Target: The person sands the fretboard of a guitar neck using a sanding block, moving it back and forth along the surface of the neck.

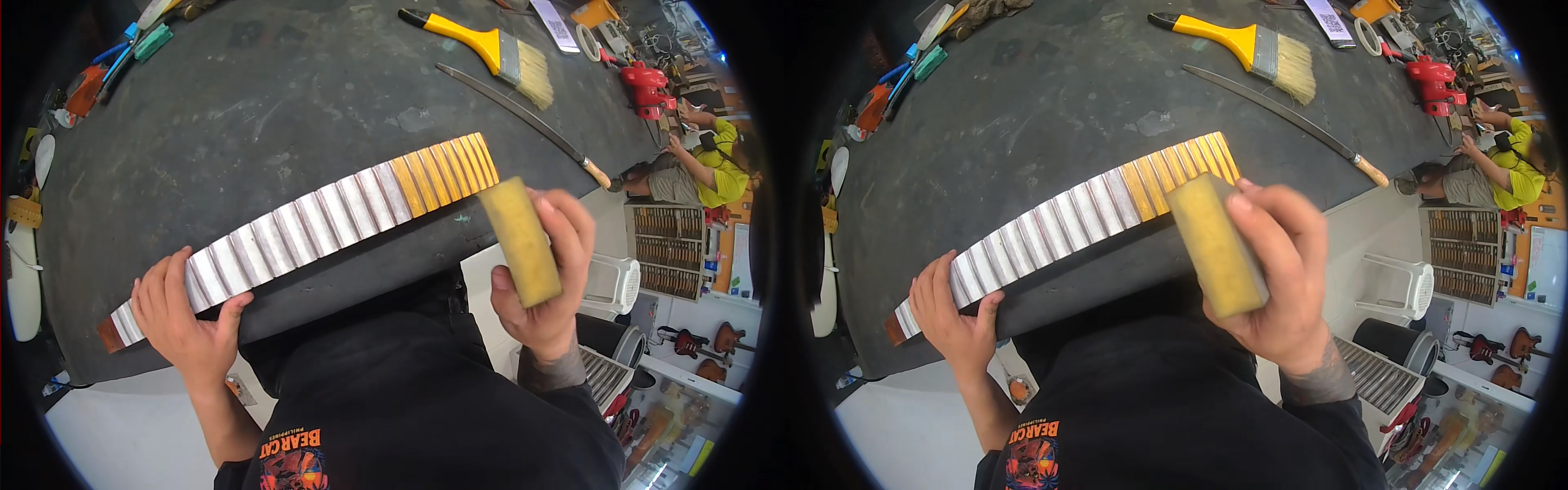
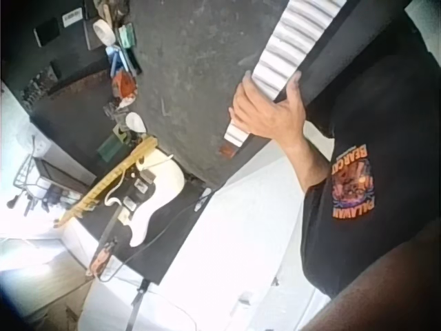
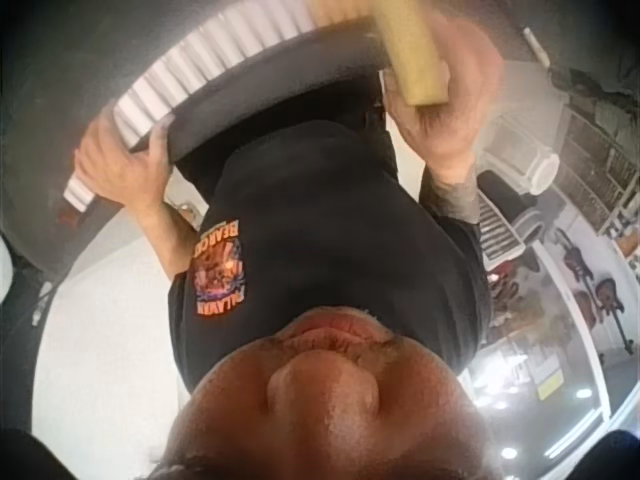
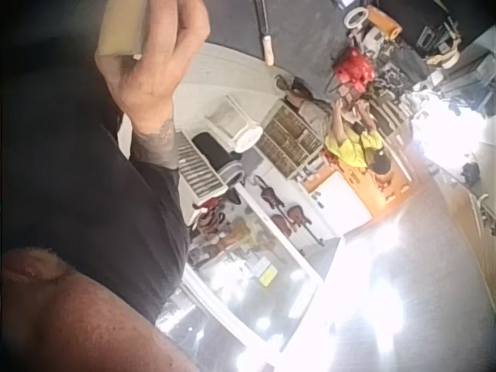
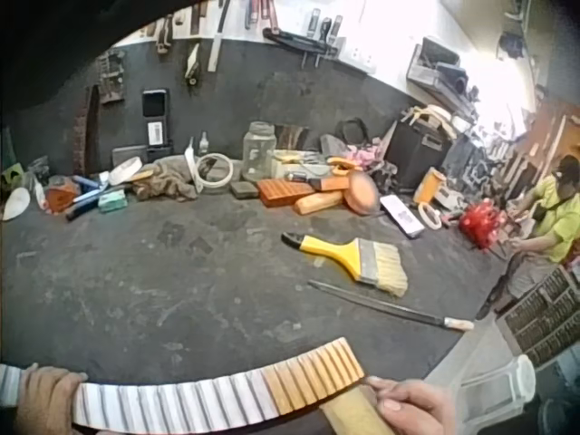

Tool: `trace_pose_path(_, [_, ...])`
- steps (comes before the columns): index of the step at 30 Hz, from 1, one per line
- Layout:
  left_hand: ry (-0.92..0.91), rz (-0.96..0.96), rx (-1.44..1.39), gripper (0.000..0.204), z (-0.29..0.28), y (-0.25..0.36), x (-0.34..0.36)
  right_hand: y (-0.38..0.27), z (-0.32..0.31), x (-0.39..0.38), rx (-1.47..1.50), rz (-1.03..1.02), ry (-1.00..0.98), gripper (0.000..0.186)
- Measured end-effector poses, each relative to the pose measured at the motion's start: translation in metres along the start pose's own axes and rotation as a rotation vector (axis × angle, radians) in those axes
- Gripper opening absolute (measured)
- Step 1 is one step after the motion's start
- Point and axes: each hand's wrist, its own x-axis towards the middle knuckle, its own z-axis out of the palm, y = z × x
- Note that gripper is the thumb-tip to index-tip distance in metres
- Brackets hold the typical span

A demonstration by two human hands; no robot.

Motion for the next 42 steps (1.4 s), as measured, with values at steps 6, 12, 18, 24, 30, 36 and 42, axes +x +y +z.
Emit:
trace_pose_path(6, [-0.020, -0.015, 0.000, 0.090, 0.000, 0.000, 0.000, -0.015, 0.001, 0.025, -0.205, 0.100, -0.092, 0.074])
trace_pose_path(12, [-0.033, 0.004, -0.017, 0.082, -0.004, 0.002, 0.000, -0.024, 0.003, 0.011, -0.174, 0.324, -0.059, 0.082])
trace_pose_path(18, [-0.036, -0.013, -0.003, 0.090, -0.002, -0.001, -0.003, -0.016, 0.008, 0.007, -0.237, 0.395, 0.083, 0.063])
trace_pose_path(24, [-0.026, 0.003, -0.004, 0.088, 0.000, 0.000, -0.001, -0.018, 0.015, -0.015, -0.265, 0.231, 0.052, 0.072])
trace_pose_path(30, [0.031, 0.033, 0.004, 0.085, -0.001, 0.000, -0.004, -0.026, 0.020, -0.034, -0.219, 0.131, 0.247, 0.069])
trace_pose_path(36, [-0.014, 0.032, -0.012, 0.085, 0.001, -0.001, -0.001, -0.004, 0.033, -0.033, -0.289, 0.086, 0.223, 0.067])
trace_pose_path(42, [-0.014, 0.031, -0.011, 0.085, -0.002, 0.000, -0.001, -0.004, 0.024, -0.015, -0.253, 0.123, 0.144, 0.064])
